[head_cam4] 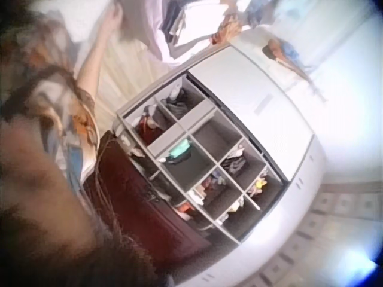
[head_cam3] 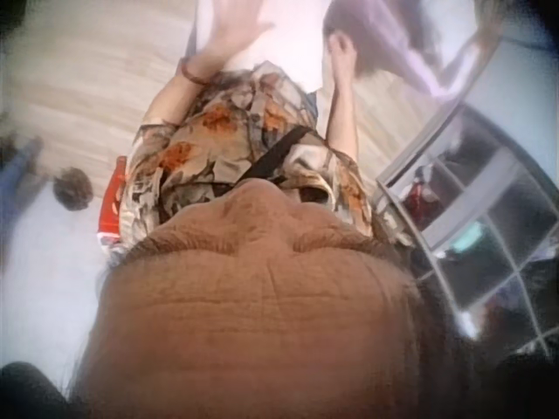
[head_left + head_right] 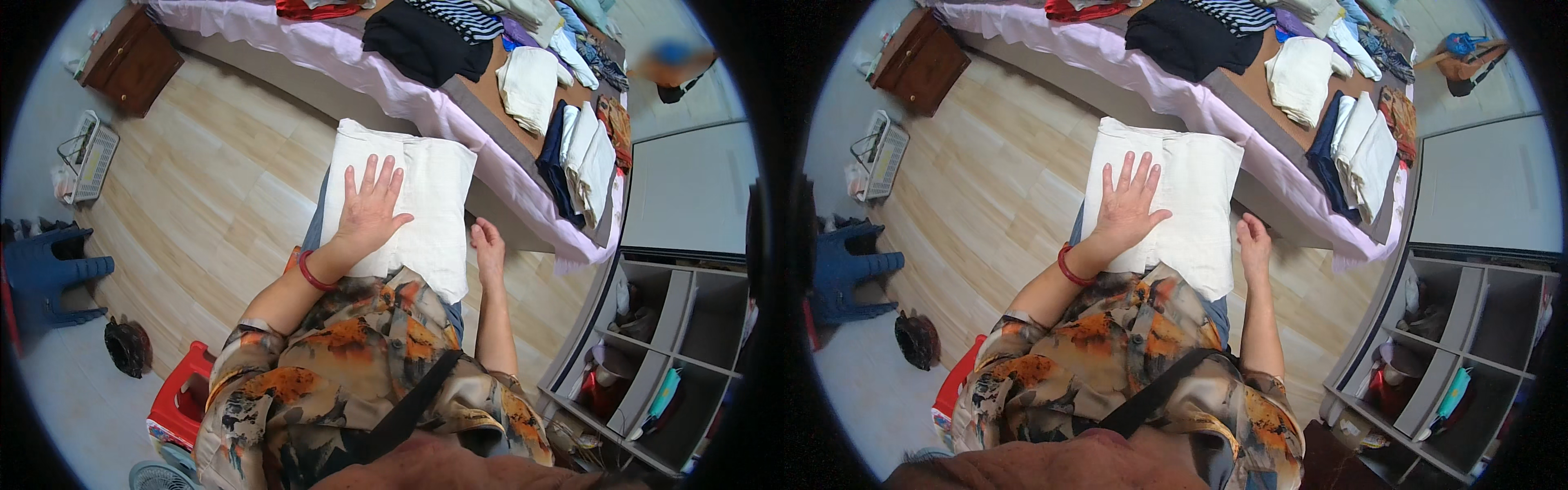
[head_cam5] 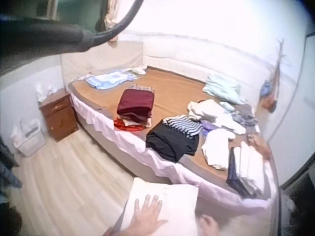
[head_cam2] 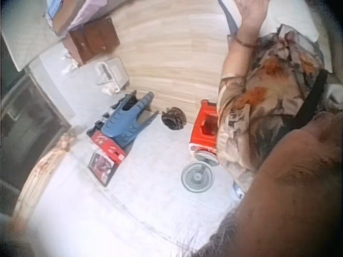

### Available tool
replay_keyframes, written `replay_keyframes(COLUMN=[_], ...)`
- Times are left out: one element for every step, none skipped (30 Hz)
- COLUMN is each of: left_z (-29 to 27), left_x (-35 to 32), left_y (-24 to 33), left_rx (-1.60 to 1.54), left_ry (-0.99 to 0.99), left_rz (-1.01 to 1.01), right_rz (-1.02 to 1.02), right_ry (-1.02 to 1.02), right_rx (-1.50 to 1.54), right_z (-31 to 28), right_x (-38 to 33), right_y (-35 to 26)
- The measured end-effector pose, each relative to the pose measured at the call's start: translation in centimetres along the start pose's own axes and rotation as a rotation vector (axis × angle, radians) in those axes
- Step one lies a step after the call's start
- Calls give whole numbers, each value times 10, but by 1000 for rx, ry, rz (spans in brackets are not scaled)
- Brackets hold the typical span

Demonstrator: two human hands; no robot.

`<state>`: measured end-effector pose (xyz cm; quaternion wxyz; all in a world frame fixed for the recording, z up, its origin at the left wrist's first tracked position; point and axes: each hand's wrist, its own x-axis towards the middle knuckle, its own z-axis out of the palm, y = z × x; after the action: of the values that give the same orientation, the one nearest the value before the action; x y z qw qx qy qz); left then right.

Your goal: The person folds various white garments, including pants and shorts, by hand on their lap while sitting and places them into organized piles on a bed.

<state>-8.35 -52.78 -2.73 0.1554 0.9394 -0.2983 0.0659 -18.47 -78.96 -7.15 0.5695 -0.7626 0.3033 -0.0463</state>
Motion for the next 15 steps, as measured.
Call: replay_keyframes(left_z=[-1,-1,-1,-1,-1,-2,-2,-2,-3,-4,-3,-2,-2,-2,-1], left_x=[1,0,1,2,4,6,8,10,12,14,16,17,19,19,19], left_y=[0,0,0,0,0,0,1,0,-1,-3,-3,-3,-4,-4,-5], left_rx=[5,11,36,62,80,106,131,161,168,175,176,169,162,154,116], left_ry=[-3,-10,-3,5,12,-9,-30,-45,-47,-50,-52,-53,-54,-54,-22], left_rz=[-1,-4,-3,-3,-1,-10,-20,-35,-47,-60,-70,-76,-83,-91,-76], right_rz=[147,297,445,454,463,470,408,340,272,253,233,216,207,185,162], right_ry=[-105,-215,-327,-372,-411,-449,-497,-551,-600,-635,-663,-698,-666,-675,-685], right_rx=[218,437,655,743,828,912,908,900,889,952,1010,1068,1072,1080,1090], right_z=[-2,3,7,9,9,9,8,7,5,4,3,4,4,5,7], right_x=[0,-5,-8,-7,-5,-3,-3,-2,-2,-4,-7,-10,-12,-14,-16], right_y=[10,9,10,15,19,22,24,16,5,-6,-19,-30,-39,-50,-61])
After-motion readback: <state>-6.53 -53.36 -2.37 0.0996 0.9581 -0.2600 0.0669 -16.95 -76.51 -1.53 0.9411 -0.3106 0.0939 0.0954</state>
